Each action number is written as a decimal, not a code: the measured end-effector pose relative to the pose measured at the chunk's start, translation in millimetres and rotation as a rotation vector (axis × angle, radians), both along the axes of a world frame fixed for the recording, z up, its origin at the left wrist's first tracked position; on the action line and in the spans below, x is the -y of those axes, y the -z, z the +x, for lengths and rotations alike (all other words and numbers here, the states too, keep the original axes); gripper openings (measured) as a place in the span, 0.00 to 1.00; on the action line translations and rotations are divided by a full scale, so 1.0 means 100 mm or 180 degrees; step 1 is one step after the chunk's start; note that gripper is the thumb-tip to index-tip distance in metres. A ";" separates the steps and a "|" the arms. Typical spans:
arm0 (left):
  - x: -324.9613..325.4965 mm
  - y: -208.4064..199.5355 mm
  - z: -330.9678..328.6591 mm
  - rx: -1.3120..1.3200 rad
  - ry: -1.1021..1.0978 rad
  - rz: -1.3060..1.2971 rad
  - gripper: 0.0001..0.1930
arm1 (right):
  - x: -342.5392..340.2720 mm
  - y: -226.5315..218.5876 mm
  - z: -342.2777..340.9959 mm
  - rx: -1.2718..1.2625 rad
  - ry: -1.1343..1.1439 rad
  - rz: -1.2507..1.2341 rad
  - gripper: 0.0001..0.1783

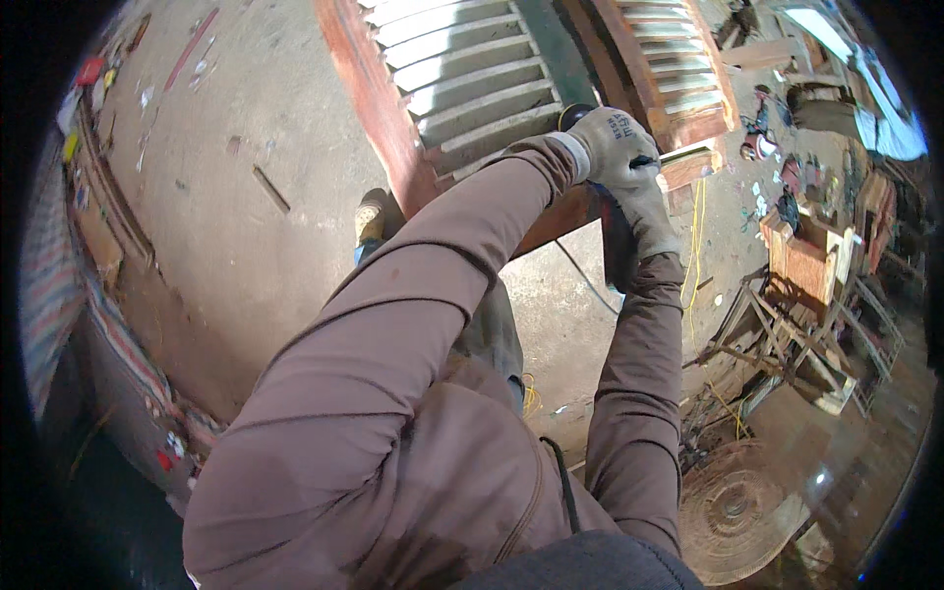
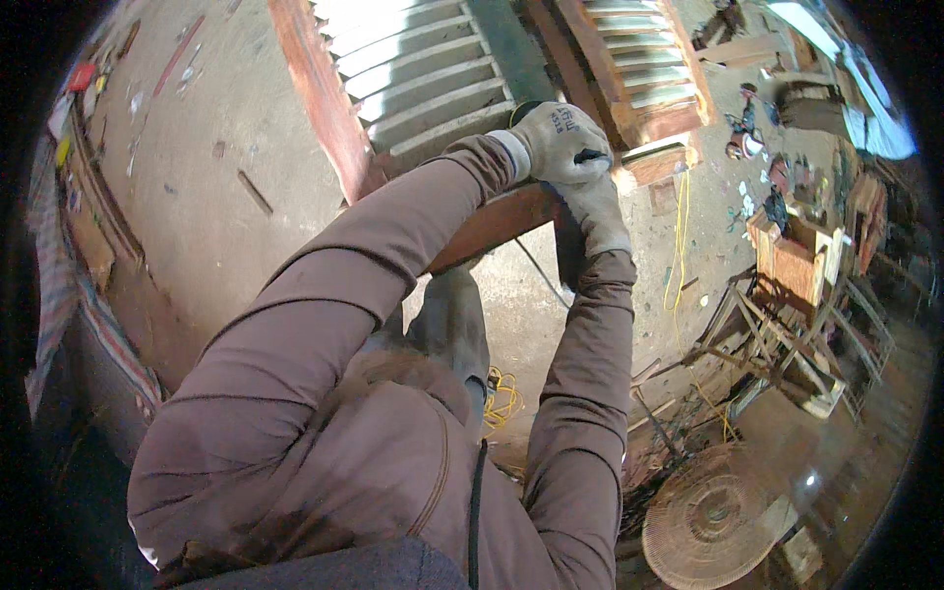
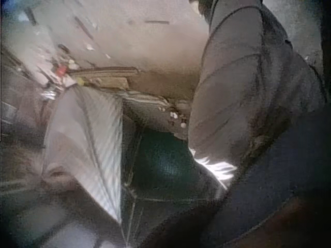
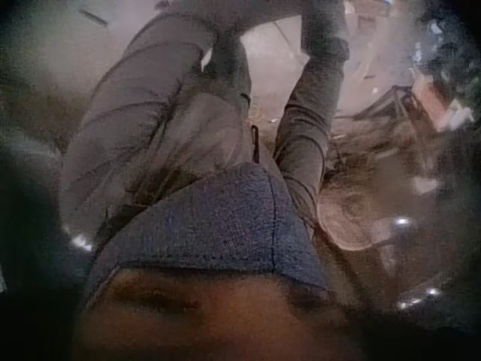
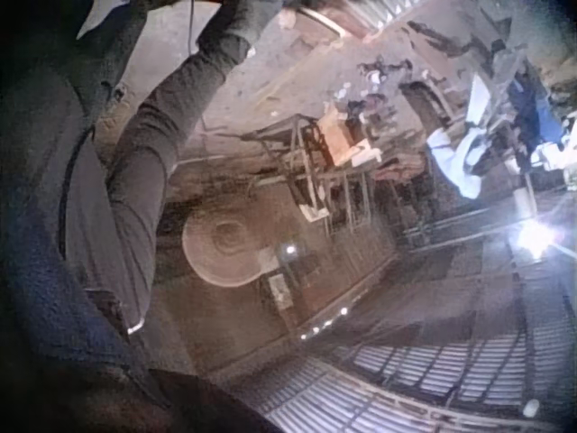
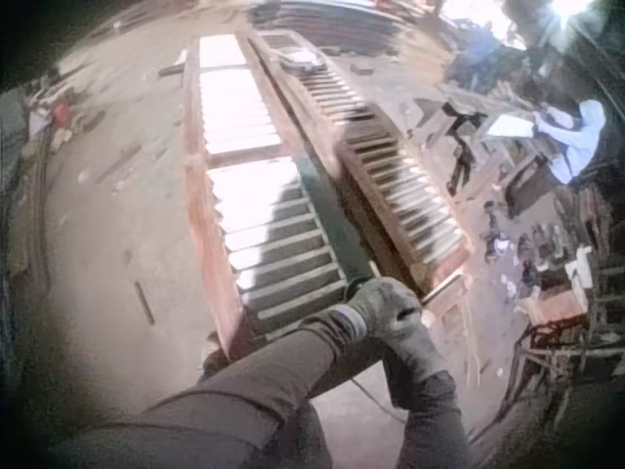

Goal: The person uses an electric sander to remove old paint and smooth the surface of a wooden slatted bench. They systematically move the sander across the top rail and slats, generating dust as the green paint is stripped away.

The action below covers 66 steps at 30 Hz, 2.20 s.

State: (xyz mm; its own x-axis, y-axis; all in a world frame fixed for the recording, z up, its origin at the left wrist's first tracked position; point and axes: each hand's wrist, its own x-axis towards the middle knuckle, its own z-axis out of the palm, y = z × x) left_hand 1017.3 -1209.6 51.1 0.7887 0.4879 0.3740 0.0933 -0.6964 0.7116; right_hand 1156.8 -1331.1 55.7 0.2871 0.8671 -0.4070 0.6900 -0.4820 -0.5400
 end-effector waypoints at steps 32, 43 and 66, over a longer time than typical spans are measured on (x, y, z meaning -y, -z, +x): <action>-0.35 -0.29 0.01 -0.0914 0.2423 0.0683 0.18 | -0.10 0.03 -1.22 0.0148 0.2119 0.0662 0.38; -1.86 -0.29 -0.38 -0.1261 0.2606 0.0041 0.25 | -1.50 -0.11 -1.94 0.0282 0.2697 -0.0071 0.39; -0.26 -0.28 0.24 -0.1329 0.3186 -0.0124 0.23 | 0.03 -0.25 -1.62 -0.0076 0.3998 -0.0844 0.42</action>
